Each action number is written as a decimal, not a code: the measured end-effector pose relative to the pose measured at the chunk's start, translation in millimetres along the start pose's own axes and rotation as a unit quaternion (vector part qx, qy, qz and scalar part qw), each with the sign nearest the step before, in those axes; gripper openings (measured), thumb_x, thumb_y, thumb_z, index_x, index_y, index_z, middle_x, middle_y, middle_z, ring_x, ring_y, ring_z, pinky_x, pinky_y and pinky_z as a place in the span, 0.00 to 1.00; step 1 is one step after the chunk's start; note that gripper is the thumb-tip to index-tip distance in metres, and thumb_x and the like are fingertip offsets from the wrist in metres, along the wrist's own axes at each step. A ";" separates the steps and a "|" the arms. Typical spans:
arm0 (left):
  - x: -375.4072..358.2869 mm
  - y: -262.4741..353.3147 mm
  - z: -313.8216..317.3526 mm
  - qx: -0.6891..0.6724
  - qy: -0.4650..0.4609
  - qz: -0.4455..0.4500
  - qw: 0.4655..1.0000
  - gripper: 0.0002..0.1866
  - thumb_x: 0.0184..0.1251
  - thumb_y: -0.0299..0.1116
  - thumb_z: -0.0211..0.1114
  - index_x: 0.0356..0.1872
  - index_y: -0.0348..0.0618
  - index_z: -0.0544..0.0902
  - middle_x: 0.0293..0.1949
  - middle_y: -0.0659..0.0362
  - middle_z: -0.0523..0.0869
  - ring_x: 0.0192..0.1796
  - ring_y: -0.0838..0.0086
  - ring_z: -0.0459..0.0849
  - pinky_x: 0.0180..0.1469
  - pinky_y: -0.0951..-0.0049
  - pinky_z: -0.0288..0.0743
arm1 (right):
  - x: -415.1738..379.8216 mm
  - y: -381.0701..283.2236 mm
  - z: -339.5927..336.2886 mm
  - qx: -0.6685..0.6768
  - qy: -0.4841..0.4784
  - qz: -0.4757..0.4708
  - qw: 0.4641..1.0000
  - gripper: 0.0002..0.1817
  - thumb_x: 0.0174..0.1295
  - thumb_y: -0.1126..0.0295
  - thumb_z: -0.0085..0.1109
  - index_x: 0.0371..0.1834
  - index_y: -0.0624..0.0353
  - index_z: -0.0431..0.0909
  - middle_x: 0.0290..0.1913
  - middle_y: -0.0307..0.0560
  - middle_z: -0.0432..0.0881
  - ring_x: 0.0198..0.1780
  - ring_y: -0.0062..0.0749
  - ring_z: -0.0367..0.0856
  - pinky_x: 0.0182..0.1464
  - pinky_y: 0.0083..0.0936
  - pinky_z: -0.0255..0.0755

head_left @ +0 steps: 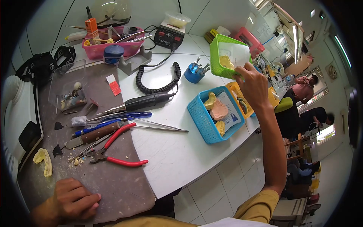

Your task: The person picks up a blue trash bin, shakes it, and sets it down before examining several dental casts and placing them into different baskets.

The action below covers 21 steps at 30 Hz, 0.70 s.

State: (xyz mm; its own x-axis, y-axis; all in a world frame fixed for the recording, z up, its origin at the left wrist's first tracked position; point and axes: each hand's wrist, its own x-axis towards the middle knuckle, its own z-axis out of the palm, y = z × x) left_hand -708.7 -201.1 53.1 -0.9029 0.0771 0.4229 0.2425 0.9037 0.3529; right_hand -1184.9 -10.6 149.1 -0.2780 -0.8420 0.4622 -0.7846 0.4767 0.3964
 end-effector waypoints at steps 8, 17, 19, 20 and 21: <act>-1.9 7.8 -2.6 0.016 -0.005 0.002 1.000 0.09 0.43 0.28 0.70 0.30 0.43 0.86 0.21 0.64 0.79 0.21 0.72 0.75 0.24 0.71 0.68 | -7.0 4.8 -8.5 0.033 0.063 0.027 0.997 0.10 0.57 0.66 0.69 0.40 0.53 0.82 0.35 0.45 0.80 0.33 0.42 0.84 0.37 0.37 0.77; 0.2 20.4 4.1 0.023 0.015 -0.028 0.999 0.04 0.52 0.28 0.65 0.28 0.39 0.83 0.21 0.57 0.77 0.24 0.64 0.72 0.28 0.64 0.65 | 12.7 10.3 12.3 0.029 0.071 0.062 0.995 0.14 0.55 0.65 0.68 0.46 0.48 0.86 0.43 0.47 0.85 0.42 0.45 0.86 0.46 0.40 0.80; -2.3 19.1 5.1 0.023 0.021 -0.032 0.999 0.04 0.53 0.28 0.64 0.28 0.39 0.82 0.21 0.56 0.77 0.23 0.64 0.72 0.28 0.63 0.65 | 25.2 10.2 25.0 0.023 0.037 0.091 0.995 0.15 0.55 0.63 0.68 0.47 0.46 0.86 0.45 0.46 0.85 0.44 0.45 0.86 0.47 0.39 0.80; -4.4 16.3 5.6 0.021 0.016 -0.029 0.999 0.04 0.53 0.28 0.64 0.29 0.39 0.82 0.21 0.56 0.77 0.23 0.64 0.72 0.28 0.63 0.65 | 31.2 10.1 30.6 0.018 -0.001 0.116 0.993 0.17 0.54 0.61 0.69 0.49 0.44 0.86 0.46 0.46 0.86 0.46 0.44 0.86 0.49 0.39 0.79; -5.3 14.6 6.0 0.019 0.012 -0.026 0.999 0.04 0.54 0.29 0.64 0.29 0.39 0.82 0.21 0.56 0.77 0.24 0.63 0.73 0.28 0.63 0.65 | 36.4 9.9 35.9 0.016 0.003 0.116 0.993 0.17 0.54 0.61 0.69 0.49 0.44 0.86 0.46 0.46 0.86 0.46 0.44 0.86 0.49 0.39 0.79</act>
State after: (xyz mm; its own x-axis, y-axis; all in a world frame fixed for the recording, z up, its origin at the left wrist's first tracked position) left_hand -702.5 -185.8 50.9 -0.9048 0.0201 0.4253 0.1818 0.9215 0.3433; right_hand -1222.7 -45.6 141.4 -0.4511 -0.7084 0.5428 -0.7163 0.6502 0.2533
